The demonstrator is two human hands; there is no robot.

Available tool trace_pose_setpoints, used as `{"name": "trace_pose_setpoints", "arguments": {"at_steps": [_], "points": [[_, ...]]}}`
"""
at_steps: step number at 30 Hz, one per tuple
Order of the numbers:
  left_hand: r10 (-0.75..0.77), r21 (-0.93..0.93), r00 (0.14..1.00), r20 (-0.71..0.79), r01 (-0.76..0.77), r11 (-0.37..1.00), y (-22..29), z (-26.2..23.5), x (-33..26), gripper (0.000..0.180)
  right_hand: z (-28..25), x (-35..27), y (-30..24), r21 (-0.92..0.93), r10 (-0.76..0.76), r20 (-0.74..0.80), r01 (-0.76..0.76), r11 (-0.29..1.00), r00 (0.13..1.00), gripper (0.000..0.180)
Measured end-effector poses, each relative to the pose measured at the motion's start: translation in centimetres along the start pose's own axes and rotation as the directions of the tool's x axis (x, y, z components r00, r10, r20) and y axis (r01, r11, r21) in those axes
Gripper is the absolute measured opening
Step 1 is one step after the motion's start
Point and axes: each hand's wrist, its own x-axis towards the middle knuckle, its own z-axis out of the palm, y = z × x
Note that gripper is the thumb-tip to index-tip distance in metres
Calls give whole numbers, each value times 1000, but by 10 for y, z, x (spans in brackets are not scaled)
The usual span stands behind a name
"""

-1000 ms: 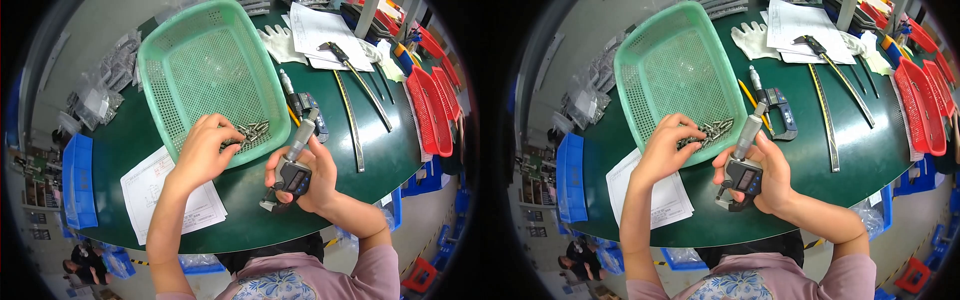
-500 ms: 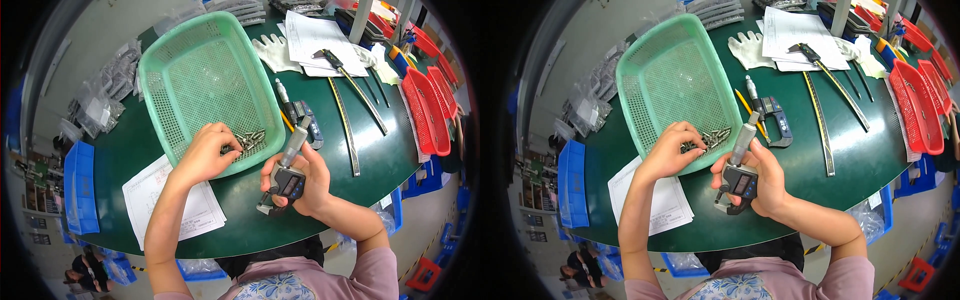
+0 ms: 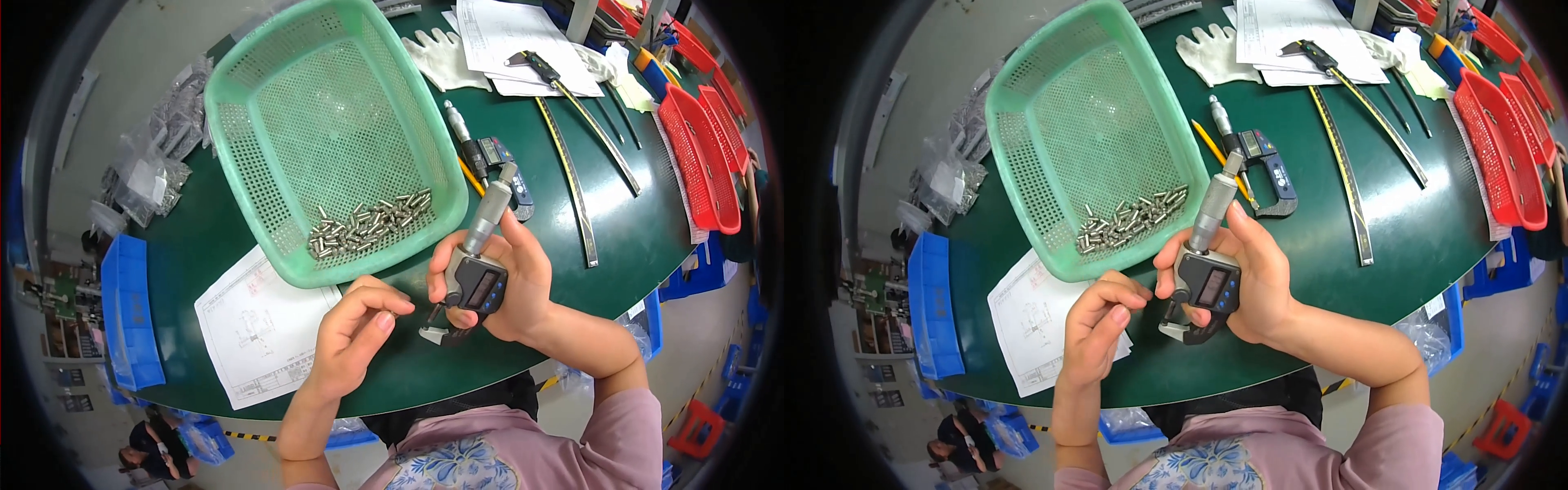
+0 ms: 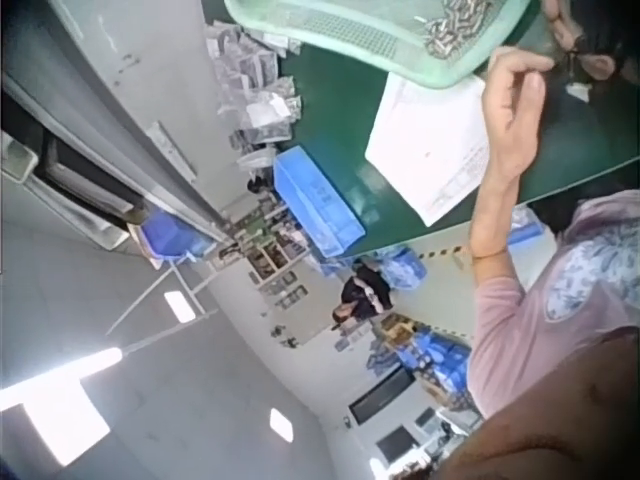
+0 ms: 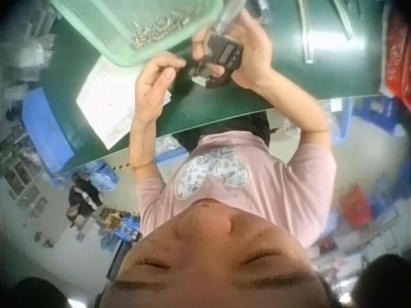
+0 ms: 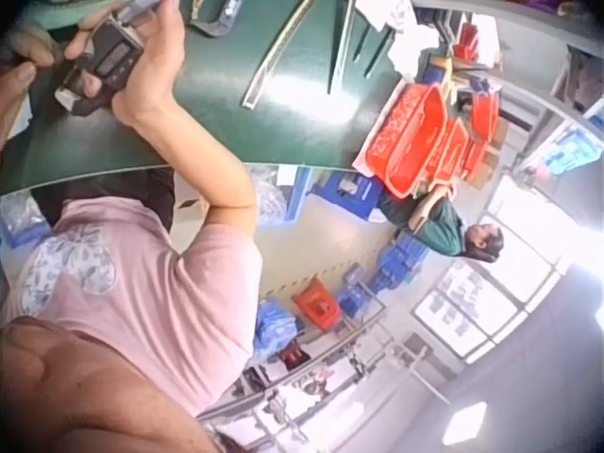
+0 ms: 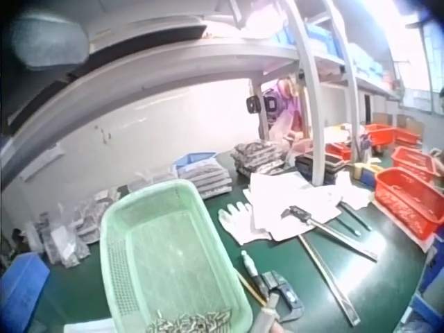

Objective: Measuring the diameter of metal screws using a digital micrometer at a quality control workbench.

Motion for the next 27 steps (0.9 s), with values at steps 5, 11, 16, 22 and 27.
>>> {"name": "trace_pose_setpoints", "arguments": {"at_steps": [5, 11, 16, 22, 27], "points": [[-145, -355, 987, -70, 112, 928, -20, 6, -6, 14, -4, 1, 4, 86, 51, 34, -54, 995, 998, 69], [-201, -512, 977, -73, 136, 848, -29, 10, -10, 16, -5, 3, 8, 102, 68, 63, -74, 992, 996, 69], [-219, -524, 975, -44, 164, 836, -29, 11, -11, 17, -6, 3, 8, 79, 66, 55, -70, 994, 996, 69], [-222, -526, 974, -33, 172, 833, -31, 10, -12, 18, -4, 3, 6, 68, 58, 33, -60, 996, 998, 67], [-208, -496, 978, -31, 166, 852, -31, 11, -11, 19, -3, 3, 7, 33, 32, -7, -32, 999, 999, 63]]}}
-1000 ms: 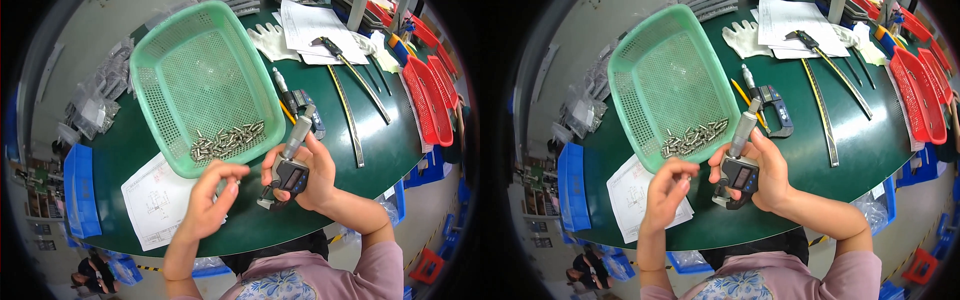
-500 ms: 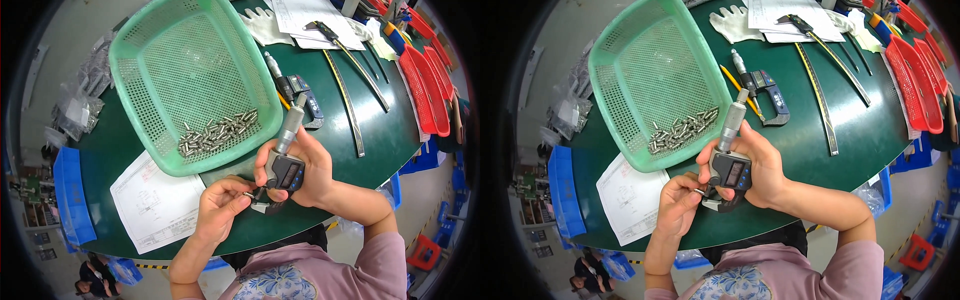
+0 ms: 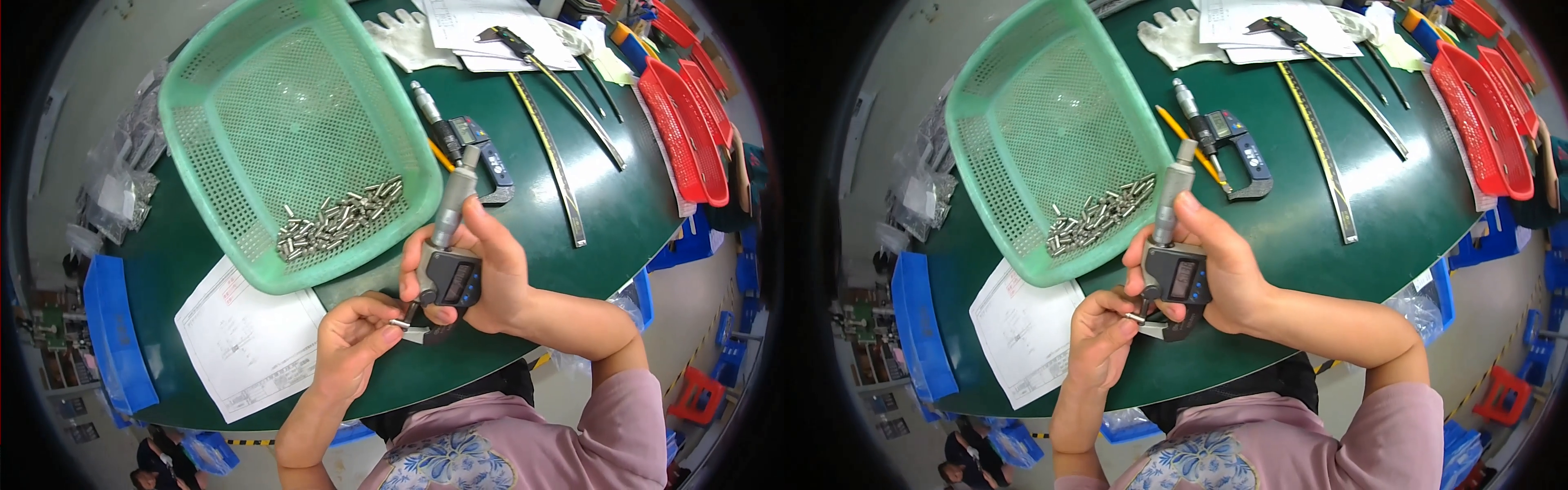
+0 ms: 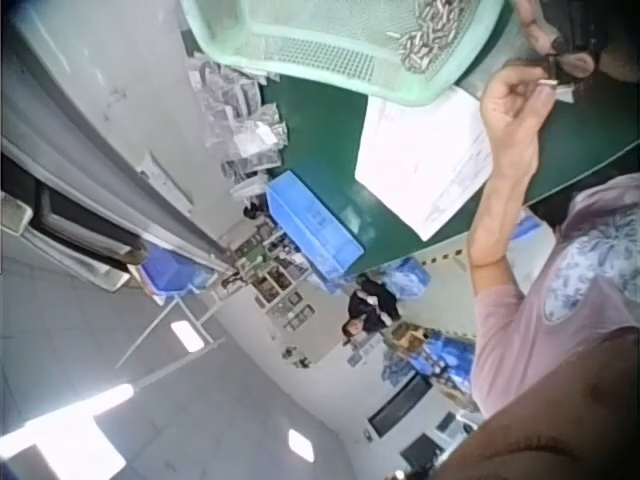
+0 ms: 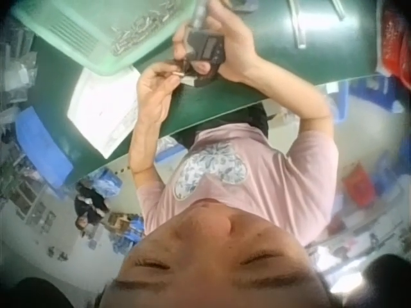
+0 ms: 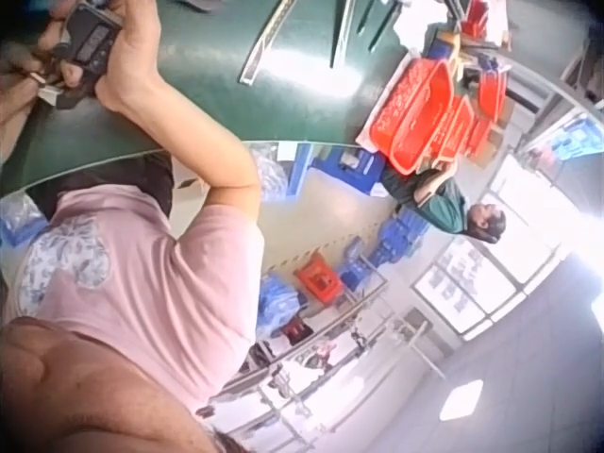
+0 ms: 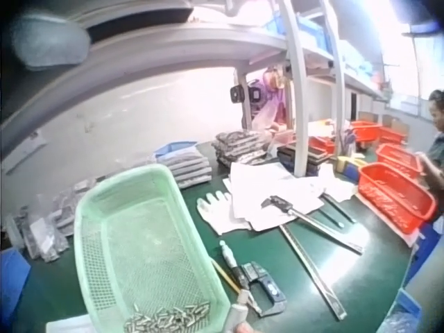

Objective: Measuring the diameter of metal screws using a digital micrometer at a quality control workbench.

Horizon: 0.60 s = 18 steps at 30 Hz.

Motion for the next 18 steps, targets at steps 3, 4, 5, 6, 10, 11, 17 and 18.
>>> {"name": "trace_pose_setpoints", "arguments": {"at_steps": [3, 4, 5, 6, 10, 11, 17, 18], "points": [[3, 19, 999, -43, -2, 1000, 5, 5, -1, 19, -2, 2, 2, -5, 0, -10, 0, 1000, 1000, 62], [-4, 17, 1000, -29, 4, 1000, 5, 4, -1, 19, -3, 2, 2, -14, 7, -2, -7, 1000, 1000, 62], [4, 19, 999, -41, -3, 1000, 6, 4, -1, 19, -1, 2, 1, -10, 11, -4, -11, 1000, 1000, 61], [11, 22, 998, -54, -10, 1000, 6, 3, -1, 18, -2, 1, 0, -11, 3, -10, -3, 1000, 1000, 61], [-7, 67, 998, -69, 12, 998, 4, 3, -1, 14, -3, 0, 1, -68, 43, -9, -43, 997, 999, 69], [-6, 69, 997, -78, 11, 998, 4, 2, -3, 14, -3, 1, 1, -72, 40, -3, -40, 997, 999, 69], [6, 96, 997, -72, 1, 995, 4, 4, -1, 12, -2, 0, 1, -12, 44, -8, -44, 999, 999, 65], [1, 96, 998, -64, 5, 995, 3, 4, -1, 12, -2, 0, 1, -12, 39, -10, -39, 999, 999, 66]]}}
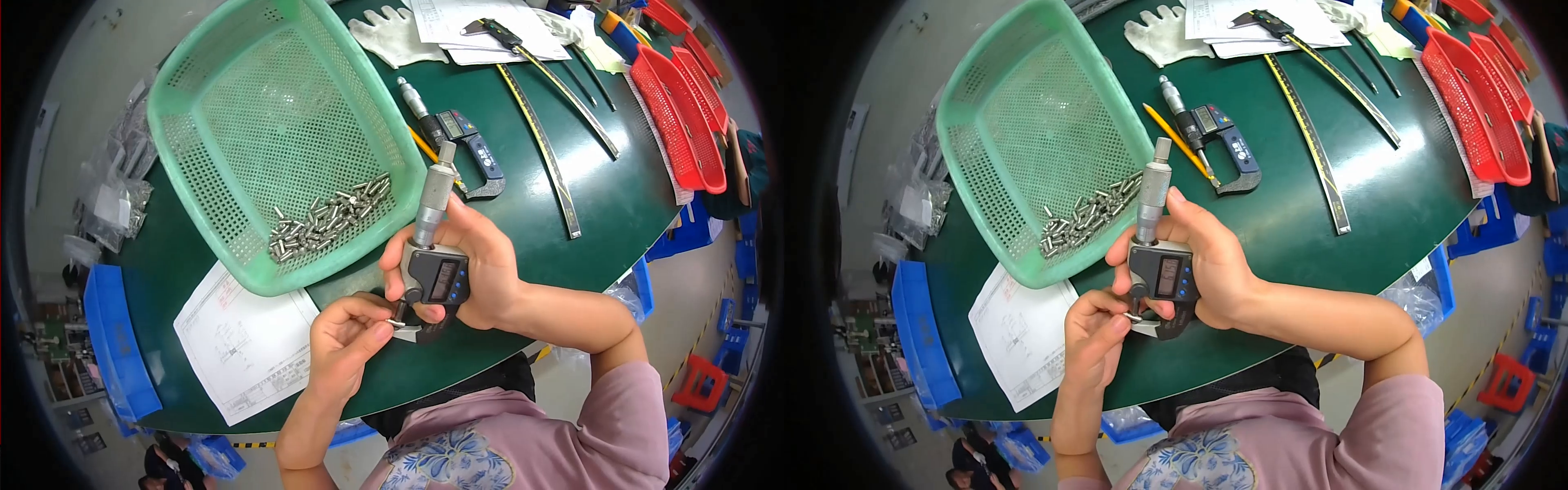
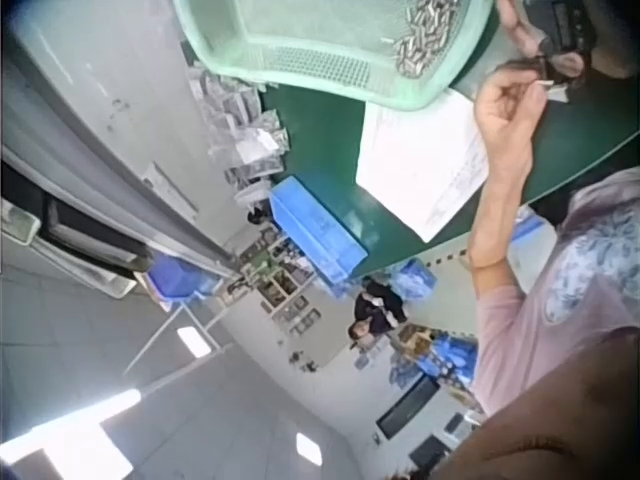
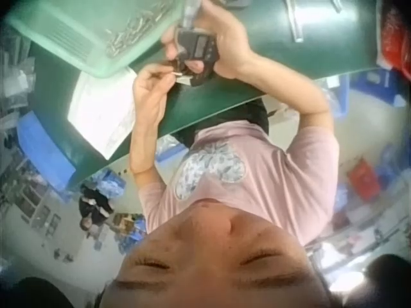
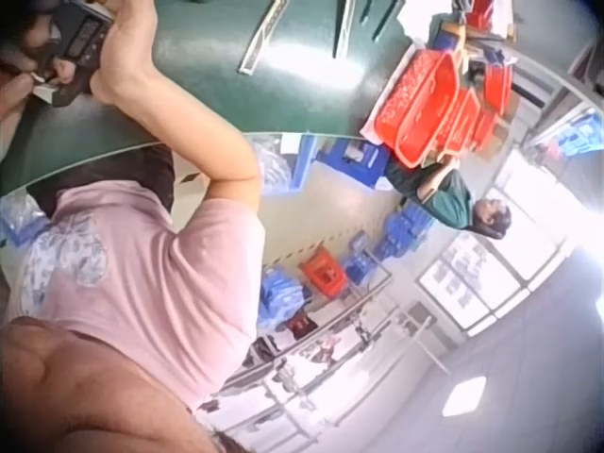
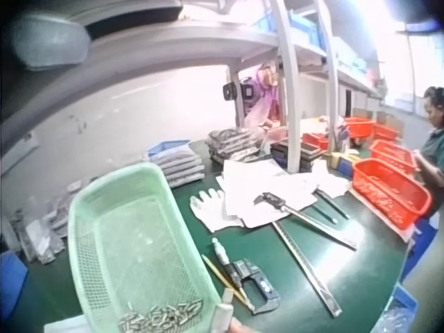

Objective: Measuring the diameter of metal screws using a digital micrometer at a quality control workbench.

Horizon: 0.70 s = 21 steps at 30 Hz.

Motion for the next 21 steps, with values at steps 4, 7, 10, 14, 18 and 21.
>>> {"name": "trace_pose_setpoints", "arguments": {"at_steps": [4, 7, 10, 14, 18, 21], "points": [[-10, -2, 1000, 19, 10, 1000, 0, -1, 0, 13, 1, 0, -1, -35, -8, -23, 7, 999, 1000, 62], [-5, 12, 1000, 31, 4, 1000, -2, -2, 0, 13, 3, 1, -1, -27, -9, -35, 8, 1000, 999, 60], [-18, 5, 1000, -7, 18, 1000, 2, 2, 0, 13, 2, 0, -1, -38, -14, -30, 13, 999, 999, 60], [-8, 33, 1000, 1, 8, 999, 0, -1, 0, 12, 2, 0, 0, -35, -5, -10, 5, 999, 1000, 61], [-5, 24, 1000, 2, 5, 1000, 0, -1, -1, 12, 1, 1, 0, -138, 7, -20, -9, 990, 1000, 70], [20, 33, 1000, 2, -20, 999, 1, 3, -1, 12, 1, 1, 1, -103, 8, -18, -9, 995, 1000, 72]]}}
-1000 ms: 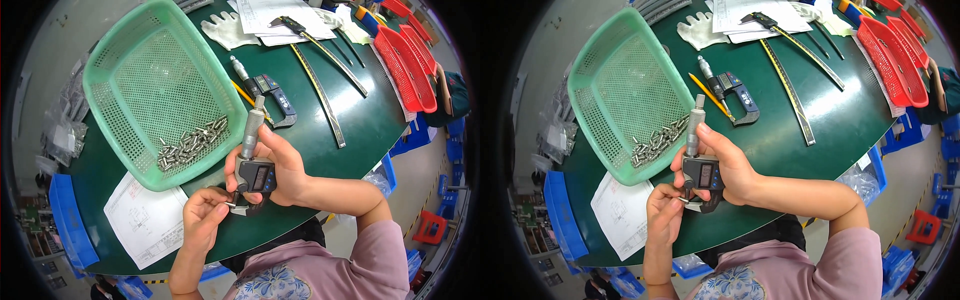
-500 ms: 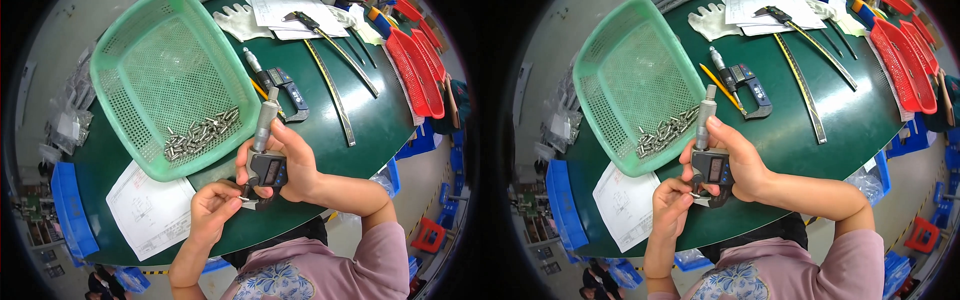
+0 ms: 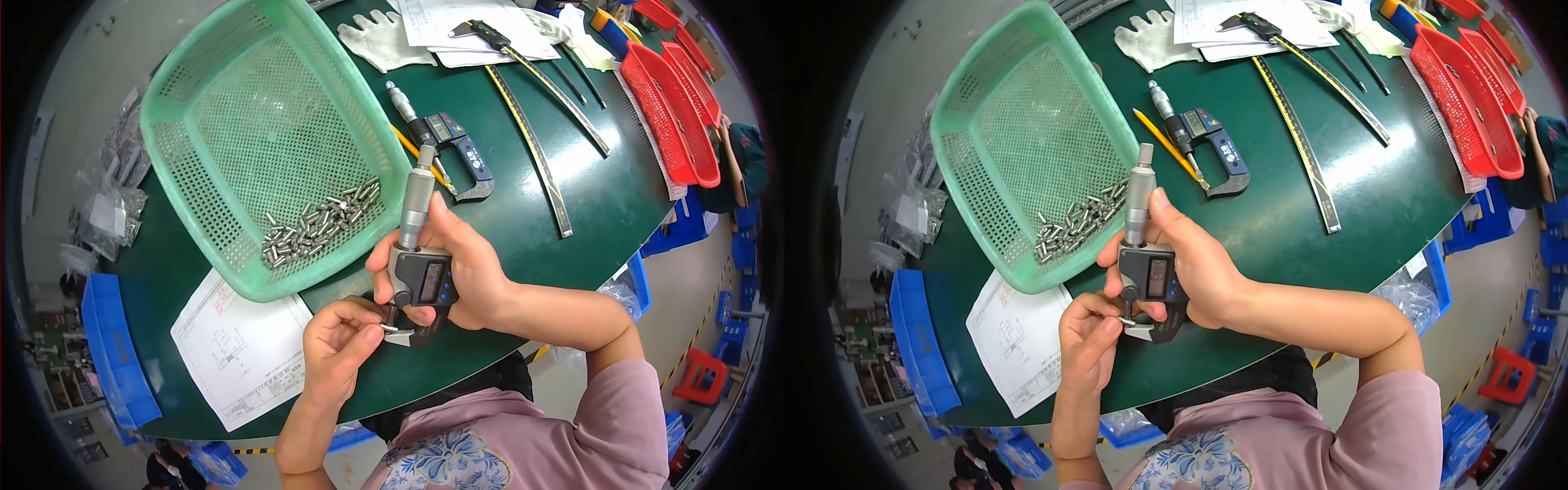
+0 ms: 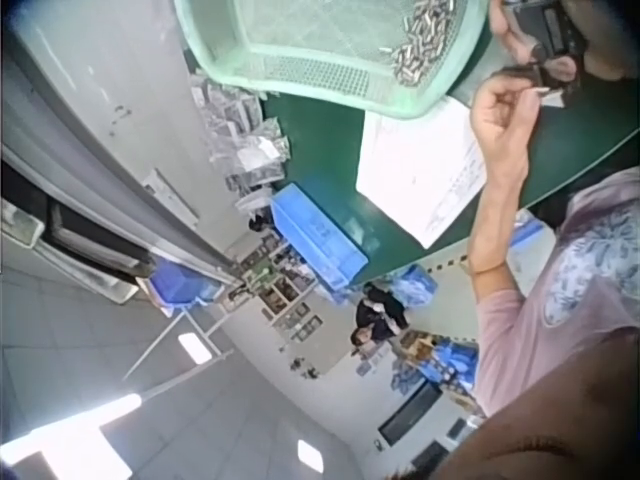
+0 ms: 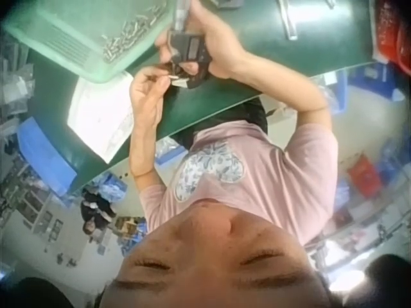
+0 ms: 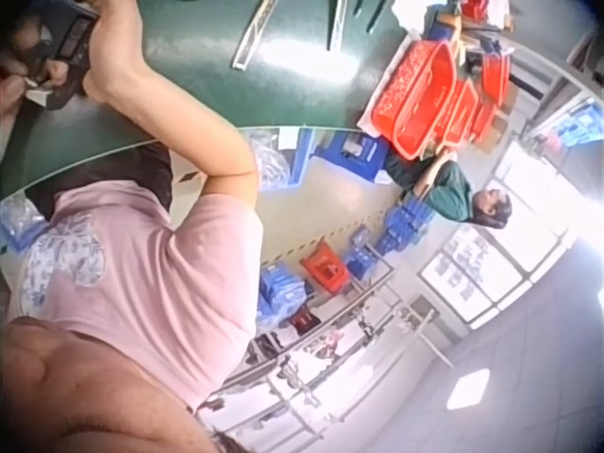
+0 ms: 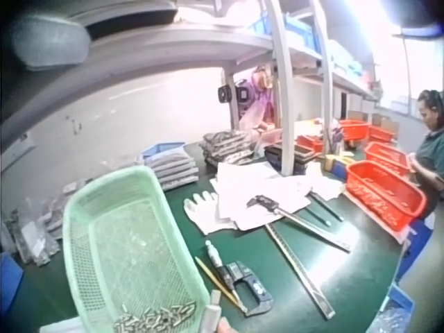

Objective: Measuring the diameter of metal screws using a digital micrometer at a quality control workbench.

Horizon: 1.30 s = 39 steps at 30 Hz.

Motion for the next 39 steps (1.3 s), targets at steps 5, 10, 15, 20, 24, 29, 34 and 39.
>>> {"name": "trace_pose_setpoints", "arguments": {"at_steps": [5, 10, 15, 20, 24, 29, 34, 39], "points": [[16, 2, 1000, -17, -16, 1000, -1, -1, 0, 15, 1, 0, -2, 59, 26, 6, -27, 998, 1000, 68], [-8, -4, 998, 60, 8, 1000, -11, -1, 4, 18, -5, -6, -4, 88, 2, -43, 2, 996, 999, 68], [35, -2, 997, 74, -34, 999, -9, 0, 4, 17, 8, -5, -7, 73, -9, -124, 19, 997, 992, 66], [29, -37, 990, 137, -24, 999, -13, 1, 10, 17, 9, -8, -6, 51, -44, -227, 57, 997, 973, 62], [50, -63, 985, 164, -40, 997, -17, -2, 10, 18, 12, -8, -1, 15, -49, -243, 54, 998, 969, 61], [46, -26, 982, 182, -41, 999, -16, -2, 7, 17, 7, -11, 1, -37, -89, -154, 84, 996, 984, 54], [65, -40, 984, 163, -59, 997, -17, -1, 7, 17, 3, -9, 1, -27, -92, -97, 90, 996, 991, 54], [89, -60, 984, 153, -81, 995, -19, 0, 9, 17, -2, -8, -3, 34, -65, -65, 67, 997, 996, 66]]}}
